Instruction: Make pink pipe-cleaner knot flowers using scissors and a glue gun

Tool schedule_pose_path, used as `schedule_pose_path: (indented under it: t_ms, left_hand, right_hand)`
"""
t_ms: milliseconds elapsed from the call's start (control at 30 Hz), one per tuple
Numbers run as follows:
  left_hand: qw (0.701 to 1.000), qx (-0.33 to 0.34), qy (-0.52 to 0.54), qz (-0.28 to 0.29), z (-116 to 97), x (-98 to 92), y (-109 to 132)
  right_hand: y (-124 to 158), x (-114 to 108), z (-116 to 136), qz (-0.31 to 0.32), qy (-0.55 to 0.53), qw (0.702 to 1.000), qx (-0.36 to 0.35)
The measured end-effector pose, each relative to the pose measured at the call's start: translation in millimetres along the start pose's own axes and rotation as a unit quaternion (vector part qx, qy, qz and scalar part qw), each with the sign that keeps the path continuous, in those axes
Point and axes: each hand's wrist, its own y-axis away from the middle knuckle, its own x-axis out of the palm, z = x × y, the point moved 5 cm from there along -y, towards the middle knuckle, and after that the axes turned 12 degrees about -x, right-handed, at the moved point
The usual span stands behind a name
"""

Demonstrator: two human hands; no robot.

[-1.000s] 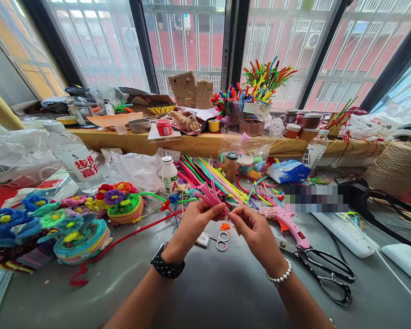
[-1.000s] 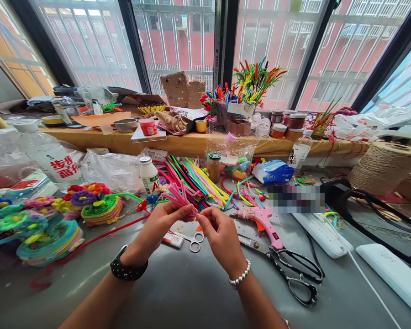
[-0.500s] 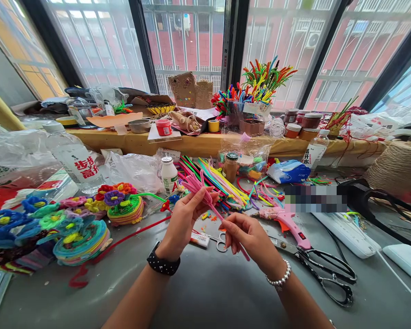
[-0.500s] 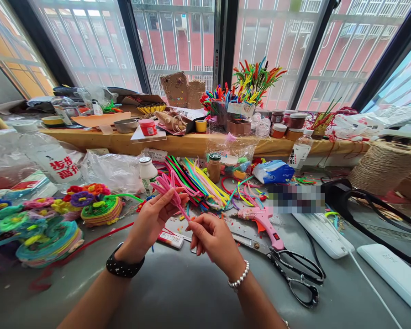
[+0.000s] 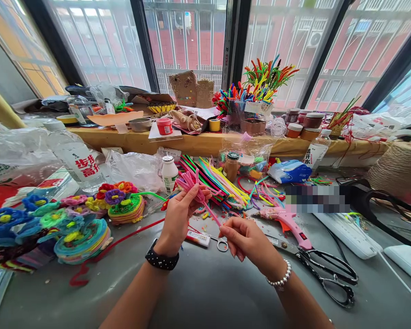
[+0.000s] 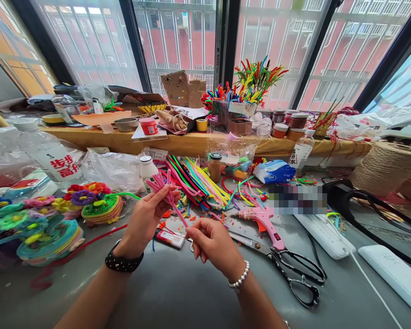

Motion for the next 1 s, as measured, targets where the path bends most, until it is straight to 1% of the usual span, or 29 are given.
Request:
schedule_pose_path:
  t_ms: [200, 400, 667, 733, 867, 933, 1000]
  left_hand:
    - [1.0, 0.015, 0.027, -0.006, -3.5, -0.6, 0.3]
    - [0.999, 0.022, 0.034, -0.029, -4.4, -4.2, -0.8]
    - [0.998, 0.039, 0.04, -0.011, -7.8, -7.9, -3.9]
    - [0.999, 0.025, 0.037, -0.007, -8.5, -7.2, -3.9]
    - [1.0, -0.01, 0.029, 0.002, -5.5, -2.5, -1.1]
    - [0.999, -0.036, 0.017, 0.028, 1.4, 4.3, 2.0]
    - [0.996, -0.064, 0.005, 0.067, 11.3, 13.5, 6.1]
  right_hand:
    - [0.3, 0.3, -1.8, -0.013, 0.012, 1.0, 0.006]
    - [-0.4, -1.9, -1.5, -0.004, 0.029, 1.0, 0.01]
    - [1.3, -4.7, 3.9, 0.021, 0.037, 0.999, 0.013]
    - [1.5, -6.8, 7.6, 0.021, 0.049, 0.999, -0.009]
    - [0.2, -12.8, 19.0, -0.008, 0.111, 0.986, -0.125]
    - [-0.7, -14.5, 18.4, -0.036, 0.115, 0.984, -0.135]
    - [-1.7, -14.2, 14.5, -0.063, 0.105, 0.985, -0.118]
